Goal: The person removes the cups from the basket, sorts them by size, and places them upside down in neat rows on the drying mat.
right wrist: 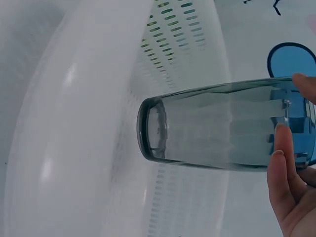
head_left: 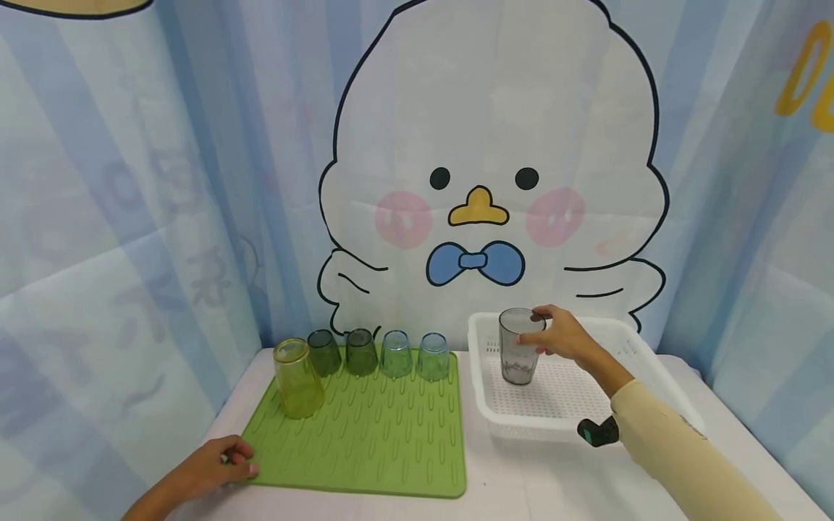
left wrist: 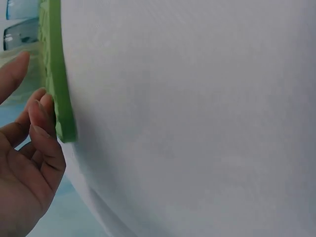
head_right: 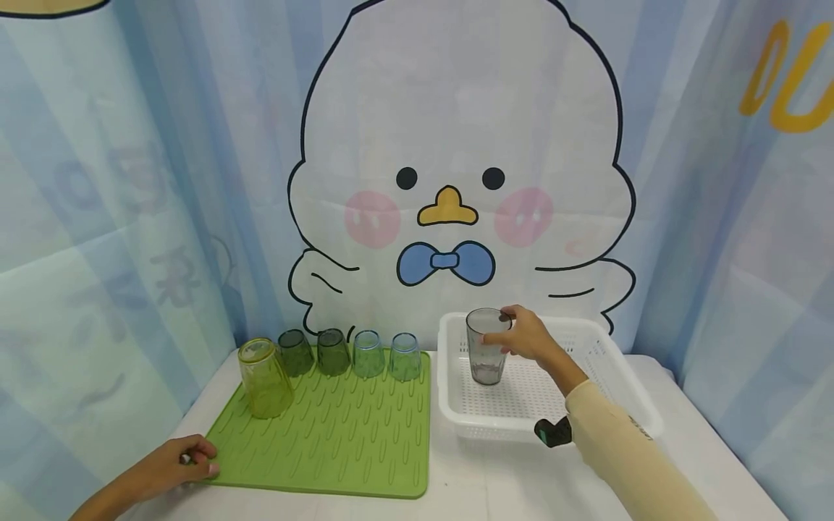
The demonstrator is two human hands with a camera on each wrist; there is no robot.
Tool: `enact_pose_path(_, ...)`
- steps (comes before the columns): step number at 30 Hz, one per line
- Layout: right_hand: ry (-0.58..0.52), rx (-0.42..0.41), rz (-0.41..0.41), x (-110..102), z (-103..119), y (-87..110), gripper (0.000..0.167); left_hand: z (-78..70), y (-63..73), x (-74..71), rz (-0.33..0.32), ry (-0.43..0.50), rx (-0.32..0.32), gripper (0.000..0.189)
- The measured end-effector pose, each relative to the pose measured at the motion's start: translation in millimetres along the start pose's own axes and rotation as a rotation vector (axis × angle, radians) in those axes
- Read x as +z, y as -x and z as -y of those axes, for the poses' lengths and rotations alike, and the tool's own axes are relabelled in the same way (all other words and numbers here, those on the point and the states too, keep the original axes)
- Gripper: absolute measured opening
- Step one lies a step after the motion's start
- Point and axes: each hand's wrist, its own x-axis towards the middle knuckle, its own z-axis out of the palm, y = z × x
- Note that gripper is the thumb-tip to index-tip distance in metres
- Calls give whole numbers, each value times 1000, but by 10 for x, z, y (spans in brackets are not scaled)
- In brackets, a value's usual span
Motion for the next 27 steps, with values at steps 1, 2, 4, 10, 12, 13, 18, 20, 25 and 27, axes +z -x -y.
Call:
enact_pose_path(1,-12,-16,-10,-37,8,35,94,-31,-3,8,-3,-4,16,37)
enact_pose_path(2,-22,-31,-22,-75,20,73,94,-70,-8,17,-6,-9,36,36)
enact_pose_path(4,-41,-66,-46,-149,56,165,94,-170,-22,32,-5,-7,59,36)
enact_pose_path(10,-88,-154,-99,-299,186,468,90,-585,-62,101,19,31,73,39)
enact_pose_path(12,-106,-177,-101,-325,229,585,87,-735,-72,142,29,46,87,42)
enact_pose_path(13,-117,-189,-98,-334,252,650,85,-804,-79,167,32,52,99,43)
enact_pose_path(18,-168,-248,-72,-297,375,985,80,-1137,-120,319,33,81,177,40)
enact_pose_path(20,-197,-270,-51,-251,425,1104,79,-1266,-125,389,30,91,220,37)
enact_pose_path(25,-293,-353,26,-104,556,1370,75,-1597,-121,568,34,124,305,31)
enact_pose_path(27,-333,-387,60,-32,608,1474,75,-1723,-120,643,35,142,332,30)
